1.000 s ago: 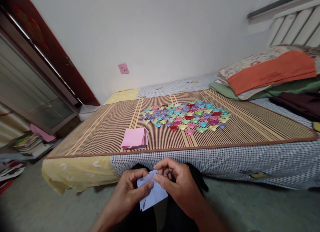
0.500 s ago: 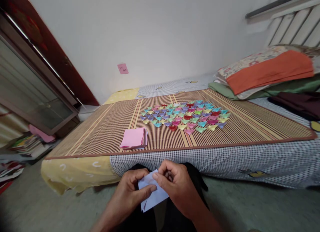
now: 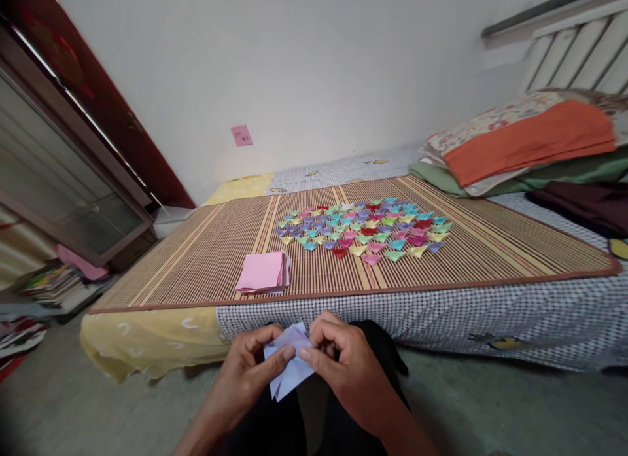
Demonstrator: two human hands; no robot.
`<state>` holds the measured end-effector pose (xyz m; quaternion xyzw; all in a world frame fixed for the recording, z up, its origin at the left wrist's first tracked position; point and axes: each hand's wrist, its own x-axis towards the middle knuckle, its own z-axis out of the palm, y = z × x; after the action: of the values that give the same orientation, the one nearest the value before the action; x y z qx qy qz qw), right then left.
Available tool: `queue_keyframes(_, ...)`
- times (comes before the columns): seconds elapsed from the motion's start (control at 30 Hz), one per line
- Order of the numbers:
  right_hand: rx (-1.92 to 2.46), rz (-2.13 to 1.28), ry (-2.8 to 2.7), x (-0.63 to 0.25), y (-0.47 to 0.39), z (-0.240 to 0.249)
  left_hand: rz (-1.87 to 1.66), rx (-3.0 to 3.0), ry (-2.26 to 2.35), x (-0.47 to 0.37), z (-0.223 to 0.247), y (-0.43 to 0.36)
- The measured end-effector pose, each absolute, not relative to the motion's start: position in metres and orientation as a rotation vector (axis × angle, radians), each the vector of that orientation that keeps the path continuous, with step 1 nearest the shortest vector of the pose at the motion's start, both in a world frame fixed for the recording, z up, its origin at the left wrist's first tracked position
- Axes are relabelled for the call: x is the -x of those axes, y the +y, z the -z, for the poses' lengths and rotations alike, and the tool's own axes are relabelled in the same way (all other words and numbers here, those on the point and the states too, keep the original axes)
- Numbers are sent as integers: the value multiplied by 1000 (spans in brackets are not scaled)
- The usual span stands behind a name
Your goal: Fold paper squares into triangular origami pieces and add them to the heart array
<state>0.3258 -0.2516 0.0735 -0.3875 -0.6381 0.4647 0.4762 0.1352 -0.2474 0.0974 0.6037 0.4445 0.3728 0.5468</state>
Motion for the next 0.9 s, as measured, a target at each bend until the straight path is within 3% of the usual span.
queue_keyframes(0.6,873,-1184,-1249,-309,-249,-56,-1170,-1305,1165,-145,-95,-248)
queue_keyframes(0.9,891,-1028,-1248,-304,-247,-59,-1290,-1281,1309,-150,-88,-249)
